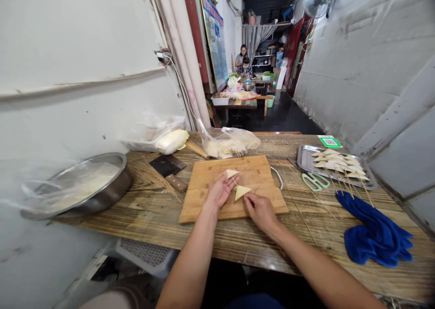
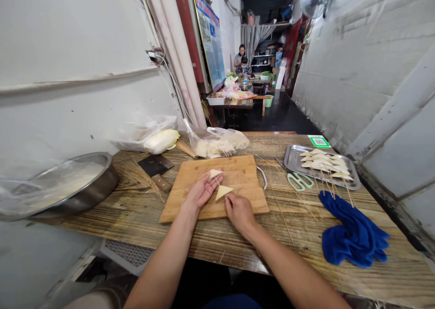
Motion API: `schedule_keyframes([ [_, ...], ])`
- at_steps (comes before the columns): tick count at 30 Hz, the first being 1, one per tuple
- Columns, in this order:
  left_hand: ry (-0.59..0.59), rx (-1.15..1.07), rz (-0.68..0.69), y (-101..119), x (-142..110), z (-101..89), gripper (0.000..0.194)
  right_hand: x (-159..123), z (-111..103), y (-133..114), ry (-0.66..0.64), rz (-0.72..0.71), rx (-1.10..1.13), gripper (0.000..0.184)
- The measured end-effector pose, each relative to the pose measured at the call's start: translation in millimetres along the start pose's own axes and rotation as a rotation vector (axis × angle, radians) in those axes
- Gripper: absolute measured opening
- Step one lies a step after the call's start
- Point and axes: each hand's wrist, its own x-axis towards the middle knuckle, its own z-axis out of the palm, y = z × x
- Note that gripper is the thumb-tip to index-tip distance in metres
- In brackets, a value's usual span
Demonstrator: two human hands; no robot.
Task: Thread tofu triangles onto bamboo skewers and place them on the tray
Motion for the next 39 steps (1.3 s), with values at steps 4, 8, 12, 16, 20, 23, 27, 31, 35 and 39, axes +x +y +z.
schedule_keyframes([
  [4,-0.003,-0.003,0.0,-0.5,-1.0,0.6,0.016,0.0,-0.1,-0.3,-0.001,0.0,-0.004,0.026],
  [8,0.011,-0.011,0.009,-1.6,-1.6,1.0,0.015,-0.1,-0.8,-1.3,-0.001,-0.002,-0.008,0.026],
  [12,0.004,-0.015,0.023,-2.7,-1.9,0.7,0.015,-0.1,-1.4,-1.5,0.0,-0.005,-0.011,0.026],
  [16,-0.002,-0.011,0.023,-2.5,-2.6,1.0,0.015,-0.3,-1.1,-1.6,0.003,-0.007,-0.017,0.027],
  [20,0.0,-0.011,0.021,-1.7,-4.0,2.7,0.015,-0.7,-0.6,-1.5,0.008,-0.008,-0.027,0.026],
  [23,0.0,-0.023,0.019,-1.3,-4.5,3.8,0.016,-0.5,-0.8,-1.5,0.009,-0.011,-0.029,0.026],
  [27,0.01,-0.028,0.012,-0.8,-4.0,3.5,0.016,0.2,-1.3,-1.8,0.005,-0.013,-0.026,0.026],
  [31,0.026,-0.033,0.009,-0.1,-4.2,3.0,0.015,-0.1,-1.2,-1.6,-0.002,-0.015,-0.024,0.026],
  [35,0.032,-0.044,0.002,0.2,-5.1,4.0,0.015,-0.4,-0.6,-1.3,-0.004,-0.017,-0.026,0.026],
  [39,0.04,-0.045,-0.002,0.2,-5.5,5.7,0.015,0.4,-1.5,-2.1,-0.006,-0.011,-0.034,0.026],
])
